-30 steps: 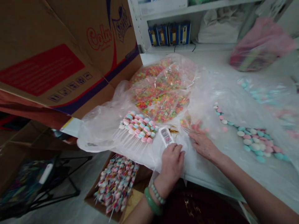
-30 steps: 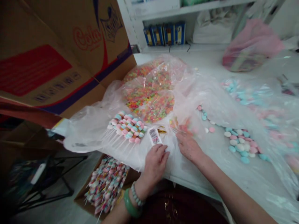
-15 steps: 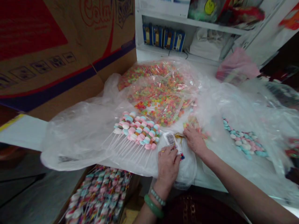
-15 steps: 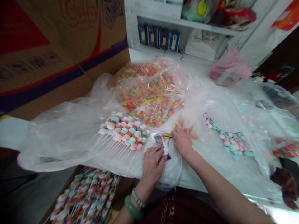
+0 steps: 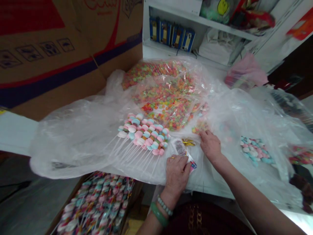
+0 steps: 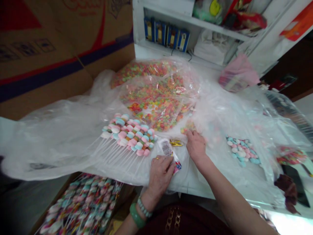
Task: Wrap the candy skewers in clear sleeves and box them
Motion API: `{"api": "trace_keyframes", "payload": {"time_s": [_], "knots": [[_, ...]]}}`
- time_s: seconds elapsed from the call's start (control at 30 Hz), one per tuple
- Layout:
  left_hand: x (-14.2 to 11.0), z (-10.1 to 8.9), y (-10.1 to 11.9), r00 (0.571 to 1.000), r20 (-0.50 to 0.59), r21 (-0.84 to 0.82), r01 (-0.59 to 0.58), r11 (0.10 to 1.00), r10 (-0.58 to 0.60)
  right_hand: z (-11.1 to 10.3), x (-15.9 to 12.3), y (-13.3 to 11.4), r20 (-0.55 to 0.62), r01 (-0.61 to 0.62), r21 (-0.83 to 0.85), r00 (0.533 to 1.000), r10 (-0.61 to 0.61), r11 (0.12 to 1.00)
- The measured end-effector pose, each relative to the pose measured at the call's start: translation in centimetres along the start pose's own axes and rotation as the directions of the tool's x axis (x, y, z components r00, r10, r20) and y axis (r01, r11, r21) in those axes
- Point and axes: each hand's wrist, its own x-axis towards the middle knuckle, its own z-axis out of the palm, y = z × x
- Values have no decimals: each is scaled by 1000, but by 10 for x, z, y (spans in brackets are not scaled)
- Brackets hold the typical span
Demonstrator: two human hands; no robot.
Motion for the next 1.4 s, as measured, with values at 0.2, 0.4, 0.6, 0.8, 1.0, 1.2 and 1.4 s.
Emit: {"api": "trace_keyframes", "payload": {"time_s": [0.2, 0.4, 0.6, 0.8, 1.0, 1.2, 1.4], "knots": [[-2, 5, 0, 998, -64, 0, 4, 1000, -4, -1, -16, -24, -157, 435, 236, 899, -408, 869], [-3, 8, 0, 994, -107, 43, 12, 999, -7, 18, -25, -34, -33, 501, 333, 853, -521, 799], [-6, 10, 6, 993, -114, 109, -8, 994, 20, 17, -59, -2, -21, 444, 394, 880, -475, 805], [2, 7, 10, 941, -337, 6, 26, 1000, -23, 17, -52, 9, -105, 395, 565, 905, -412, 724], [25, -16, 21, 813, -269, -610, 271, 745, -516, 6, -36, 4, -109, 427, 587, 884, -455, 688], [25, -23, 28, 695, -154, -826, 300, 478, -702, -9, -39, -2, -89, 298, 727, 934, -346, 619], [20, -13, 33, 772, -144, -811, 266, 521, -619, -12, -42, -27, 207, -193, 978, 937, -281, 76]]}}
